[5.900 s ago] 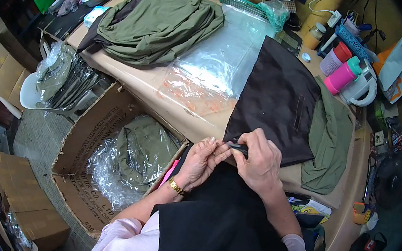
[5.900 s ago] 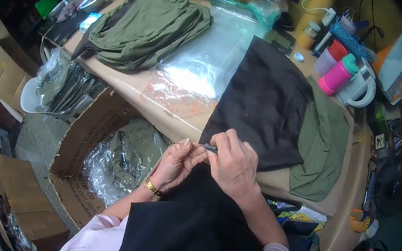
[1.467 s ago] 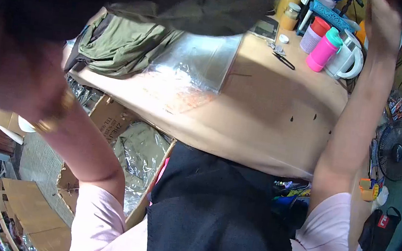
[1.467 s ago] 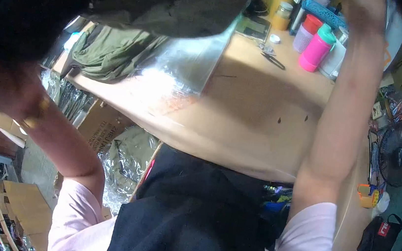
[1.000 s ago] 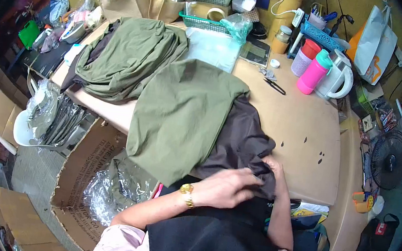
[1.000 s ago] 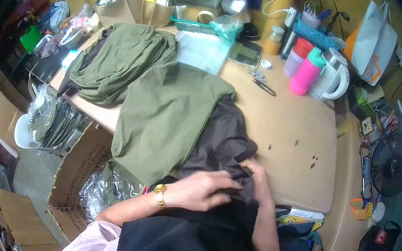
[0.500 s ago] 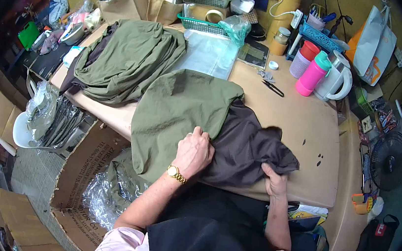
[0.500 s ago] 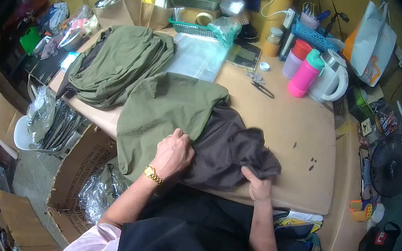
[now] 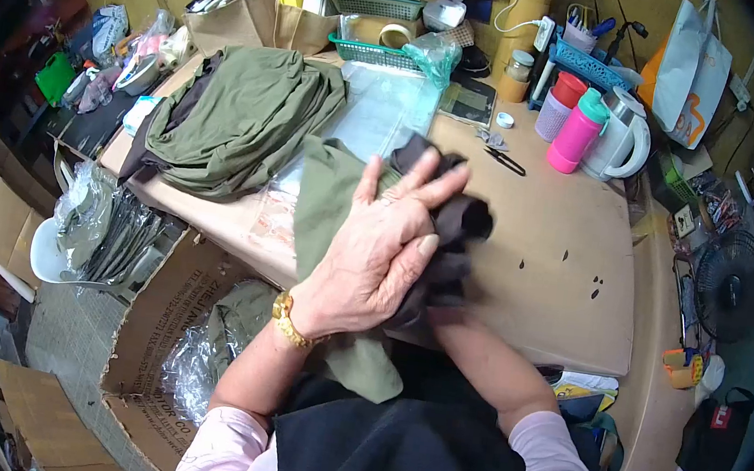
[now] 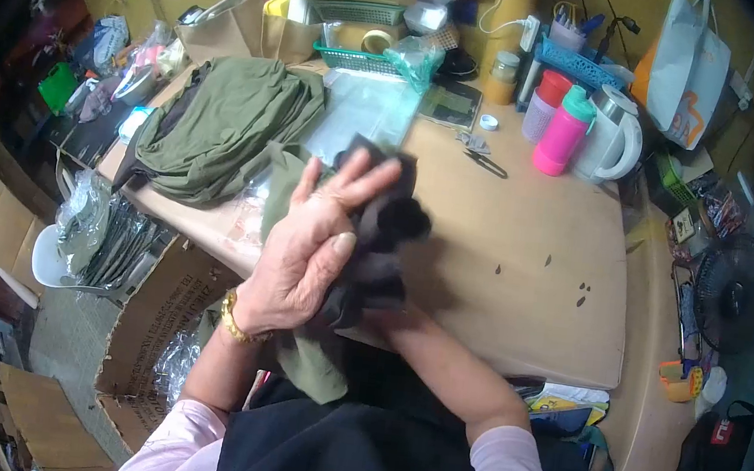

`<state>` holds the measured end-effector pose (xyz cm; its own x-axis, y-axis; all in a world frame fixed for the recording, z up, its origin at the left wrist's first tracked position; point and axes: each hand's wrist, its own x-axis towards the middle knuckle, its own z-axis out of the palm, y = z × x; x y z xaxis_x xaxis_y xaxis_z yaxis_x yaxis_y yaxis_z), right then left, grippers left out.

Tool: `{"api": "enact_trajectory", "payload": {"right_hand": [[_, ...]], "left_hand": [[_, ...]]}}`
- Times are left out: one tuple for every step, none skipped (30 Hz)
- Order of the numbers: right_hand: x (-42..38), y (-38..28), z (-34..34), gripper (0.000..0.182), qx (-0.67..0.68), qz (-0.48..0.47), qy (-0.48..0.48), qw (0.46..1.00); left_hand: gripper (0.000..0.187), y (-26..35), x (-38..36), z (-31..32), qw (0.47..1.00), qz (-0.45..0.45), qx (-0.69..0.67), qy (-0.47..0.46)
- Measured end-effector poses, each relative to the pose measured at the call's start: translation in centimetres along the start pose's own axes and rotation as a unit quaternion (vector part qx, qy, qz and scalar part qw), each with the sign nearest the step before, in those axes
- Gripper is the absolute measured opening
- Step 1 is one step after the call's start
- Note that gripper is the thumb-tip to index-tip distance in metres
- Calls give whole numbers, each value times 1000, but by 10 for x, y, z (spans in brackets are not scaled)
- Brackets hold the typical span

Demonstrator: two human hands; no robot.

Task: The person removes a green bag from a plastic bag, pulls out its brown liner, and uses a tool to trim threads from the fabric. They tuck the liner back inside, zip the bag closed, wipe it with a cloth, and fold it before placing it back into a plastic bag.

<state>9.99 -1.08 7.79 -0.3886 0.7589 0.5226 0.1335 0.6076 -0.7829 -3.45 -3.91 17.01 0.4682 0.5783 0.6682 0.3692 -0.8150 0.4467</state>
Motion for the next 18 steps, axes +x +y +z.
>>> {"api": "enact_trajectory", "payload": {"right_hand": [[5,1,0,63,-3,0,-3,1000],[10,1,-4,62,-4,4,-9,1000],[13,1,-14,62,-6,14,-15,1000],[16,0,-20,62,-5,18,-19,1000],[19,1,-27,62,-9,28,-26,999],[20,0,-37,62,-13,38,-33,999],[20,-3,-48,61,-10,42,-35,998],[16,-9,-56,61,-4,42,-34,999],[13,-18,-62,61,6,34,-28,999],[11,-27,-68,61,15,24,-21,999],[12,-33,-70,60,13,17,-18,1000],[17,-33,-73,60,6,16,-15,1000],[25,-29,-75,60,-4,22,-16,1000],[32,-26,-77,60,-13,30,-18,999],[36,-23,-81,59,-17,36,-18,999],[37,-24,-85,59,-19,38,-17,999],[36,-27,-88,59,-20,39,-12,999],[33,-31,-93,59,-18,37,-5,999]], "left_hand": [[10,-3,2,-2,999,12,-29,-42],[10,-4,3,-3,995,24,-57,-83],[10,0,3,1,989,28,-100,-107],[14,8,6,8,978,-4,-133,-162],[12,11,3,25,976,12,-105,-192],[11,13,-4,43,971,29,-78,-222],[10,19,-9,57,975,51,-52,-208],[9,25,-14,68,978,74,-25,-194],[10,30,-18,72,982,80,-12,-174],[10,33,-20,72,981,84,-11,-173],[12,38,-23,72,982,90,-21,-162],[13,43,-25,71,983,95,-33,-153],[16,44,-25,65,988,82,-28,-125],[13,44,-22,53,992,66,-53,-95],[11,41,-25,48,990,71,-69,-102],[10,36,-27,49,988,79,-84,-104],[9,36,-31,57,983,82,-91,-140],[9,41,-37,64,975,82,-100,-178]]}}
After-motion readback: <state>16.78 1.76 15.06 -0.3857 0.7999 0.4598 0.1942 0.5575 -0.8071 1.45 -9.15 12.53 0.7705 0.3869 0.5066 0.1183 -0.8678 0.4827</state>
